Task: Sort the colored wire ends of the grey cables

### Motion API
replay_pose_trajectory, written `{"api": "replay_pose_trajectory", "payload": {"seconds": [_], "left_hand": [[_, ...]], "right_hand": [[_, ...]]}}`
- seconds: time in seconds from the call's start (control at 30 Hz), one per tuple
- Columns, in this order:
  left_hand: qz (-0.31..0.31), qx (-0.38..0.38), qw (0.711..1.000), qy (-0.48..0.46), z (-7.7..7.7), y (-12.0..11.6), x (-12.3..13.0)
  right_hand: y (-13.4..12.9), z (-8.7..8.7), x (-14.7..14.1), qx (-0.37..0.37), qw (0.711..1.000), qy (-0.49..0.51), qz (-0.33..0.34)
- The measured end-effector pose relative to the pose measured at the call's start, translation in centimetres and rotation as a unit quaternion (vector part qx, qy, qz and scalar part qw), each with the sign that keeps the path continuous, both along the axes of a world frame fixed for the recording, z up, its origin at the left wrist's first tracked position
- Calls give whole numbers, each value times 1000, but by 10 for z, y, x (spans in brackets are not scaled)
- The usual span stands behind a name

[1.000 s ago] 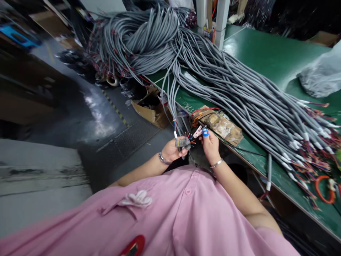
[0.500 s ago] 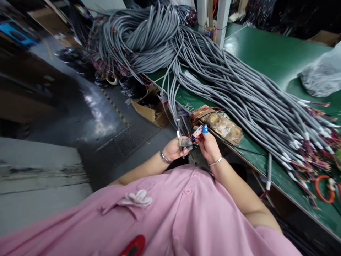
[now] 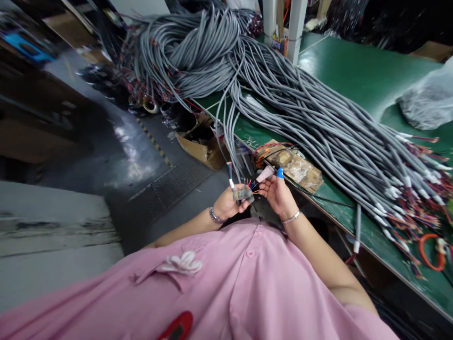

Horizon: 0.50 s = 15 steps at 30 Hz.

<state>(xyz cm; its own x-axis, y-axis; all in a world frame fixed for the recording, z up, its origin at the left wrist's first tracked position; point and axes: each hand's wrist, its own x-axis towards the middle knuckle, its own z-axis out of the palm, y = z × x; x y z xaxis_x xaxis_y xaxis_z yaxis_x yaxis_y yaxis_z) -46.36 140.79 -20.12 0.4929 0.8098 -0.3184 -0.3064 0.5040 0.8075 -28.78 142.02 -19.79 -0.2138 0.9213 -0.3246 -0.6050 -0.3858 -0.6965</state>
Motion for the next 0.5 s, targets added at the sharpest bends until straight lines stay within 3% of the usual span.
{"api": "replay_pose_trajectory", "payload": {"seconds": [0.2,0.5], "left_hand": [[56,25,998,19,2,-15,5],[80,33,996,24,6,-4,13]], "right_hand": [[-1,6,-4,39,998,-36,-46],[5,1,-7,10,998,-20,-59]]}}
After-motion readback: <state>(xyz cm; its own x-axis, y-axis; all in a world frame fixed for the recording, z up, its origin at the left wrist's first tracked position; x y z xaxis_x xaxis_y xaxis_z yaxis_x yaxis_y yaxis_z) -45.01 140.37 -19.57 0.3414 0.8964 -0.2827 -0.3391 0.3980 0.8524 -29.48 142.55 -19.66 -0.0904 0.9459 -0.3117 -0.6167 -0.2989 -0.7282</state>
